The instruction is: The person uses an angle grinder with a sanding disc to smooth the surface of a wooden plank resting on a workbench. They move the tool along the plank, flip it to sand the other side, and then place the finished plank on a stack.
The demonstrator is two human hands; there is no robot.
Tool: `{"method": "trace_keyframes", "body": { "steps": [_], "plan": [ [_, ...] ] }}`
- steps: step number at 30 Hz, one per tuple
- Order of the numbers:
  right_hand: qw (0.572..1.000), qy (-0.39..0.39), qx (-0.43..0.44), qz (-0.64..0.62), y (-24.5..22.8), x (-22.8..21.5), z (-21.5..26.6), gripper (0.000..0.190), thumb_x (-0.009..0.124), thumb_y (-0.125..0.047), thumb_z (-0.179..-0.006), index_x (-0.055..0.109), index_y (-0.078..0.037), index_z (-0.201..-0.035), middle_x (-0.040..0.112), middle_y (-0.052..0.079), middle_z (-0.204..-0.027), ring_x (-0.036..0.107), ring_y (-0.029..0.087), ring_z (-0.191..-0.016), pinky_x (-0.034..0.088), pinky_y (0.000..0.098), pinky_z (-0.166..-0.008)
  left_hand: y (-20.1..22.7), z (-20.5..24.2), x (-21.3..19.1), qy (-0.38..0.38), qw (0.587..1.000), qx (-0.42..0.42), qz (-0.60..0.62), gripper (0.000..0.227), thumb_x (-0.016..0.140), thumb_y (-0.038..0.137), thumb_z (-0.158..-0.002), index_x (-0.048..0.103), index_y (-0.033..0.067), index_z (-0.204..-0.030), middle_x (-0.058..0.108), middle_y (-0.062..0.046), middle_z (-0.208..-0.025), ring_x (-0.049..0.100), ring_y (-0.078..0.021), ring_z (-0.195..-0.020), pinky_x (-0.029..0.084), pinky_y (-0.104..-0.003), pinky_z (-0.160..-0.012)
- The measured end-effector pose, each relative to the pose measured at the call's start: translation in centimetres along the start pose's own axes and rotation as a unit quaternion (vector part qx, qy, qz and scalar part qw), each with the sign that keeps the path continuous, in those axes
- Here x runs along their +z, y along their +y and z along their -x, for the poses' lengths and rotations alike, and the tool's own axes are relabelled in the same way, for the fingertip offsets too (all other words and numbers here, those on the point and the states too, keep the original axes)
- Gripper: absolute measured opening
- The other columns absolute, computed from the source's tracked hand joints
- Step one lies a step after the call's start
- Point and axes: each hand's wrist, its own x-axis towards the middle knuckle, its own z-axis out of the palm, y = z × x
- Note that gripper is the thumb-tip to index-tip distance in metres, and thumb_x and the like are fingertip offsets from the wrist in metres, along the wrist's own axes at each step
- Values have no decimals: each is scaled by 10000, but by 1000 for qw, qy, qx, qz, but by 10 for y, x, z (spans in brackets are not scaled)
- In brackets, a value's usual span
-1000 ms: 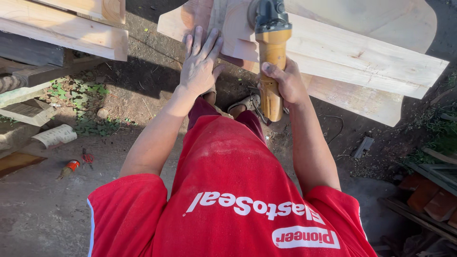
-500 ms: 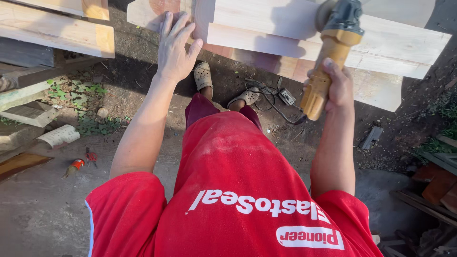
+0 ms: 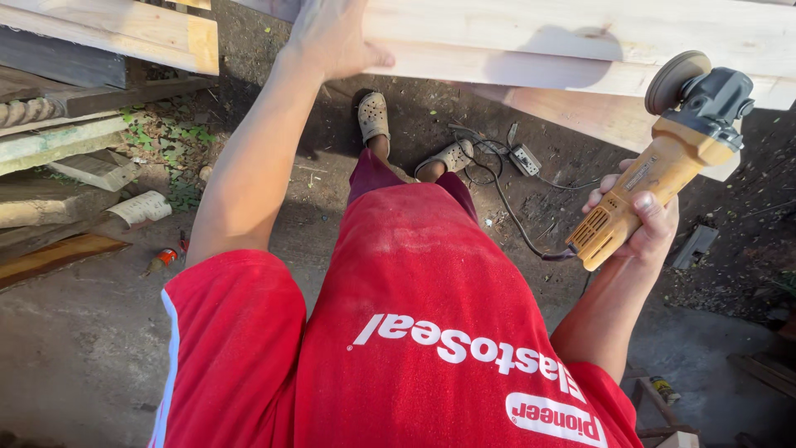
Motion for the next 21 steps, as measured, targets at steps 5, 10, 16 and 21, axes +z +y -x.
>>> {"method": "trace_keyframes", "body": {
  "steps": [5, 10, 16, 21],
  "plan": [
    [1000, 23, -11, 3, 8, 4, 38, 654, 797, -217, -848, 498, 120, -1323, 637, 230, -969, 676, 314, -793, 606, 432, -722, 11, 67, 27, 87, 967, 142, -192, 1068, 845, 284, -658, 373, 351, -1613, 139, -244, -1665, 342, -558, -1450, 510, -569, -1119],
    [999, 5, -4, 47, -8, 37, 34, 652, 799, -234, -799, 522, 100, -1286, 642, 213, -940, 676, 303, -766, 598, 418, -705, -4, 72, 20, 43, 986, 92, -130, 820, 720, -21, -891, 483, 232, -1634, 279, -216, -1707, 443, -549, -1440, 554, -523, -989],
    [992, -71, 33, 103, -2, 110, 7, 624, 811, -254, -781, 564, 65, -1257, 650, 166, -918, 675, 270, -796, 586, 386, -723, -13, 58, -34, 140, 971, 116, 155, 570, 871, 118, -933, 591, 111, -1430, 629, -187, -1448, 638, -323, -1301, 559, -407, -1087],
    [969, -127, 71, 202, 14, 186, -32, 529, 821, -262, -797, 626, 92, -1138, 685, 161, -877, 682, 244, -790, 585, 372, -730, -31, 18, -21, 125, 947, -48, 292, 532, 805, 143, -937, 609, 167, -1431, 740, -122, -1281, 749, -242, -1156, 584, -352, -1024]
  ]
}}
